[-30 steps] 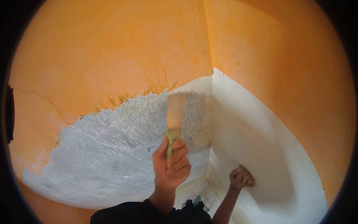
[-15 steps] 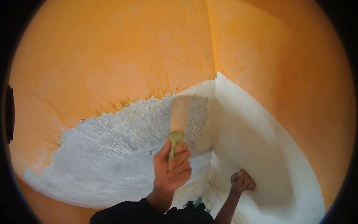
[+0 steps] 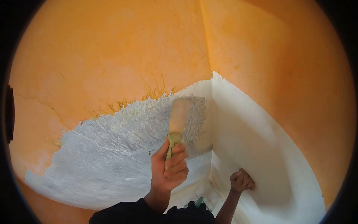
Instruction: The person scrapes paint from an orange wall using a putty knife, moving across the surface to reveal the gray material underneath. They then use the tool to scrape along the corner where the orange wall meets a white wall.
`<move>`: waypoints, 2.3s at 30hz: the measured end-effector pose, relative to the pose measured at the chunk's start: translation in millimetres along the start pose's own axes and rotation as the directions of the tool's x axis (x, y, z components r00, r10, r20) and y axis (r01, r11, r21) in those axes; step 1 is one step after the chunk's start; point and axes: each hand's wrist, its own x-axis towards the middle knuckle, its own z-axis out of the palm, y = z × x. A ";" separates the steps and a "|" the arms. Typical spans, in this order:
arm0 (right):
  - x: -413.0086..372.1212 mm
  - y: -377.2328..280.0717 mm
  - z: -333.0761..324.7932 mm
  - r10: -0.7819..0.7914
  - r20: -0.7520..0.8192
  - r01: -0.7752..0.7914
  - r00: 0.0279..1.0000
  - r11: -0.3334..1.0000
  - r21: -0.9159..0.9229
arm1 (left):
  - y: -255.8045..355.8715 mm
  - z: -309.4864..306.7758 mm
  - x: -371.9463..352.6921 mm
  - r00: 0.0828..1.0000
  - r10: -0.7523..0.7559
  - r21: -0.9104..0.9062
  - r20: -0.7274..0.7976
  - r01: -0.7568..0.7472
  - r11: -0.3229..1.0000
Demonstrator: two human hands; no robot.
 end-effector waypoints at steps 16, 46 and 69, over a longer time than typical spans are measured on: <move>17.3 -15.7 -11.1 0.142 0.095 -0.149 0.985 0.986 0.077 | -2.3 -30.6 -8.7 0.985 0.167 0.387 -0.053 -0.134 0.912; 166.0 -147.6 -44.4 0.189 0.729 -0.703 0.658 0.500 0.506 | 105.8 -38.3 -187.3 -0.095 0.408 0.410 0.908 0.000 -0.912; 201.9 -149.3 -43.9 0.232 0.750 -0.677 0.619 0.641 0.361 | 115.0 -78.2 -130.3 0.124 -0.066 -0.054 0.990 -0.099 -0.994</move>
